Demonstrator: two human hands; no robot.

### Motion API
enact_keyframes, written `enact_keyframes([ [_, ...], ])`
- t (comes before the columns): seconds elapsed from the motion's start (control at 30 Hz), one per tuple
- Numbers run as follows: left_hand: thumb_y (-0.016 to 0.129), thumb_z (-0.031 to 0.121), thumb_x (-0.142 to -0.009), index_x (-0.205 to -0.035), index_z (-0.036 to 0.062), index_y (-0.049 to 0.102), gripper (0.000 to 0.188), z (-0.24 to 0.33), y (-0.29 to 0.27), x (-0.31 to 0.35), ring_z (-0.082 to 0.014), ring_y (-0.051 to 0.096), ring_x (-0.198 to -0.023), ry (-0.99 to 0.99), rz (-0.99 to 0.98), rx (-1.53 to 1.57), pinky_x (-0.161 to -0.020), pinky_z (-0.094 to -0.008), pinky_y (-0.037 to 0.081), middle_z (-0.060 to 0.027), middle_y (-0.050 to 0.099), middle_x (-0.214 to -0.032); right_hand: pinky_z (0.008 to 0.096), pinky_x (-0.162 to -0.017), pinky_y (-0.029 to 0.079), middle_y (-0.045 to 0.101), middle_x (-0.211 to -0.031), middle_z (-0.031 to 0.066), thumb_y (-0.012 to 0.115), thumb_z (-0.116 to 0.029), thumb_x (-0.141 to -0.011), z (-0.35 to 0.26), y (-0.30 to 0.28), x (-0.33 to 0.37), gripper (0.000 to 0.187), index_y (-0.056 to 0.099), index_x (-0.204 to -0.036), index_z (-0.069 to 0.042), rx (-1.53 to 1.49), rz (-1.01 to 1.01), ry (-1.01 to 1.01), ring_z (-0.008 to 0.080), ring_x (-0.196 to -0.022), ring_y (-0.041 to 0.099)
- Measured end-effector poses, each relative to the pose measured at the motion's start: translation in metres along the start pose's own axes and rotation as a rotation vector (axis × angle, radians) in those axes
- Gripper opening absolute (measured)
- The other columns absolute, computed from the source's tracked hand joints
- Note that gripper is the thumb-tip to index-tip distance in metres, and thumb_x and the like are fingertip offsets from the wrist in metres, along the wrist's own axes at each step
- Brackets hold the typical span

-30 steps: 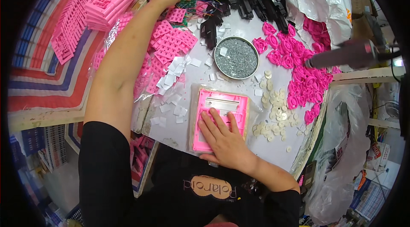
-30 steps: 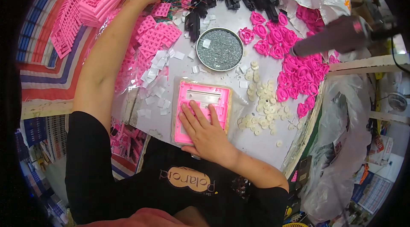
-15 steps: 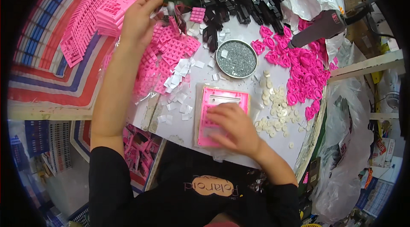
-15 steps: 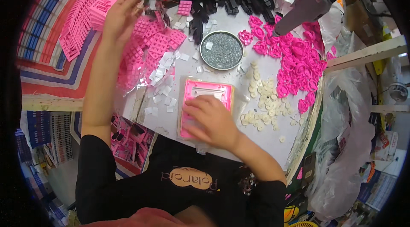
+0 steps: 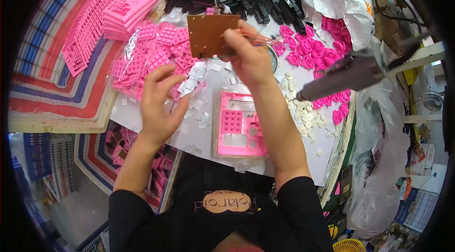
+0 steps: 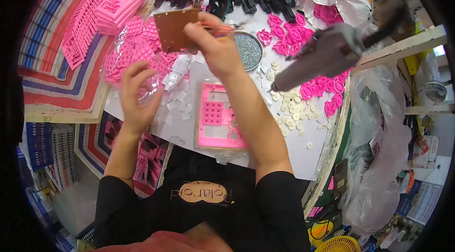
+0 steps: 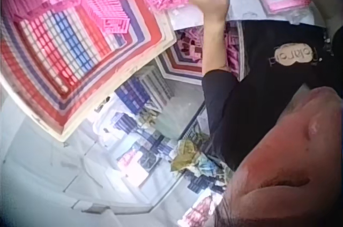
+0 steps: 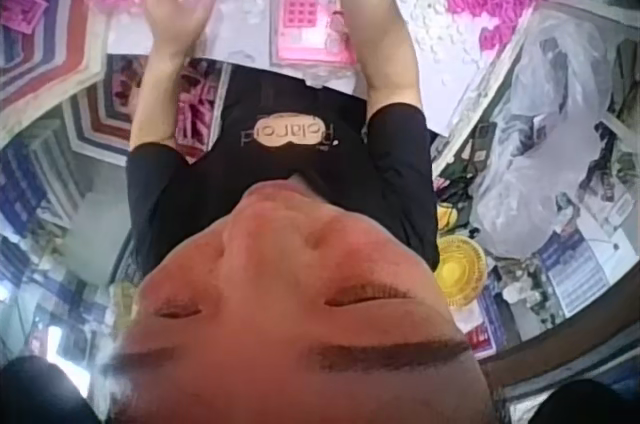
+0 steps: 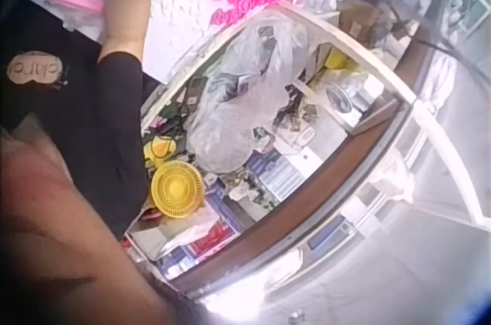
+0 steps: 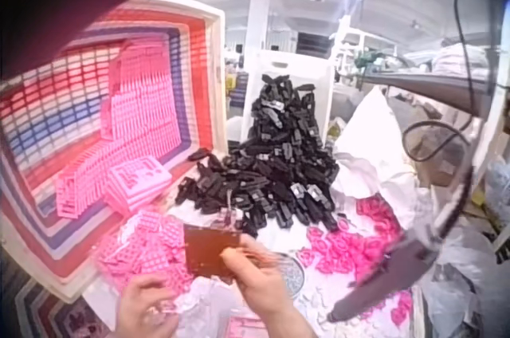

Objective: Assembling the internal components and external casing of a pink toy telephone.

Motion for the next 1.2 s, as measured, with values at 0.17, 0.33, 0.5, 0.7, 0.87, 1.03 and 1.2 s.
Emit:
enact_keyframes([
  [0.17, 0.069, 0.000, -0.081, -0.112, 0.0028, 0.065, 0.031, -0.016, -0.033, 0.008, -0.0140, 0.059, -0.092, -0.190, 0.103, 0.071, -0.069, -0.0243, 0.046, -0.0078, 0.062, -0.112, 0.0250, -0.064, 0.048, 0.070, -0.085, 0.0007, 0.070, -0.022, -0.092, 0.014, -0.014, -0.033, 0.023, 0.072, -0.096, 0.001, 0.990, 0.096, 0.030, 0.0078, -0.075, 0.061],
  [0.33, 0.067, 0.004, -0.089, -0.110, 0.0012, 0.065, 0.021, -0.024, -0.034, -0.002, -0.0093, 0.058, -0.088, -0.314, 0.112, 0.248, -0.070, -0.0238, 0.046, -0.0037, 0.066, -0.102, 0.0206, -0.053, 0.039, 0.067, -0.076, -0.0006, 0.069, -0.024, -0.094, 0.021, -0.012, -0.035, 0.023, 0.073, -0.096, -0.002, 0.530, 0.105, -0.126, 0.0046, -0.060, 0.054],
  [0.5, 0.065, 0.015, -0.095, -0.108, -0.0011, 0.066, 0.021, -0.041, -0.015, -0.024, -0.0085, 0.059, -0.088, -0.419, 0.050, 0.396, -0.078, -0.0255, 0.046, -0.0042, 0.067, -0.101, 0.0220, -0.054, 0.045, 0.067, -0.073, 0.0016, 0.070, -0.027, -0.092, 0.018, 0.004, -0.022, 0.025, 0.072, -0.092, -0.003, 0.444, 0.020, 0.164, 0.0060, -0.060, 0.057],
  [0.7, 0.061, 0.021, -0.098, -0.102, 0.0003, 0.066, 0.022, -0.074, -0.002, -0.048, -0.0160, 0.065, -0.087, -0.714, -0.132, 1.279, -0.081, -0.0362, 0.053, -0.0068, 0.069, -0.093, 0.0205, -0.047, 0.033, 0.068, -0.088, 0.0064, 0.050, -0.046, -0.100, 0.001, -0.001, -0.013, 0.049, 0.065, -0.119, -0.003, 0.489, -0.037, 0.157, 0.0082, -0.061, 0.053],
  [0.87, 0.053, 0.019, -0.102, -0.113, 0.0012, 0.060, 0.022, -0.107, -0.025, -0.055, -0.0197, 0.068, -0.087, -0.849, -0.191, 1.476, -0.081, -0.0407, 0.061, -0.0105, 0.066, -0.095, 0.0206, -0.052, 0.038, 0.069, -0.093, 0.0052, 0.045, -0.035, -0.104, -0.008, -0.023, 0.012, 0.042, 0.068, -0.113, -0.001, 0.640, 0.042, 0.200, 0.0057, -0.064, 0.053],
  [1.03, 0.051, 0.019, -0.103, -0.119, -0.0024, 0.056, 0.027, -0.091, -0.028, -0.045, -0.0179, 0.067, -0.087, -0.707, -0.285, 1.682, -0.065, -0.0284, 0.061, -0.0097, 0.064, -0.099, 0.0182, -0.054, 0.039, 0.069, -0.090, 0.0020, 0.054, -0.025, -0.101, -0.002, -0.037, 0.029, 0.031, 0.069, -0.113, -0.001, 0.631, -0.083, 0.223, 0.0032, -0.066, 0.052],
  [1.2, 0.057, 0.014, -0.100, -0.113, -0.0016, 0.060, 0.021, -0.048, 0.004, -0.017, -0.0152, 0.067, -0.082, -0.674, -0.055, 1.078, -0.057, -0.0229, 0.052, -0.0106, 0.068, -0.102, 0.0196, -0.067, 0.046, 0.067, -0.106, 0.0058, 0.064, -0.019, -0.092, 0.004, -0.014, 0.058, 0.038, 0.061, -0.126, -0.001, 0.531, -0.217, 0.212, 0.0074, -0.083, 0.056],
])
Point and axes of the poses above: each hand's wrist, its own x-axis away from the middle knuckle, its own y-axis out of the palm, z = x × y, the point moved 3 cm from there along -x, towards the middle knuckle
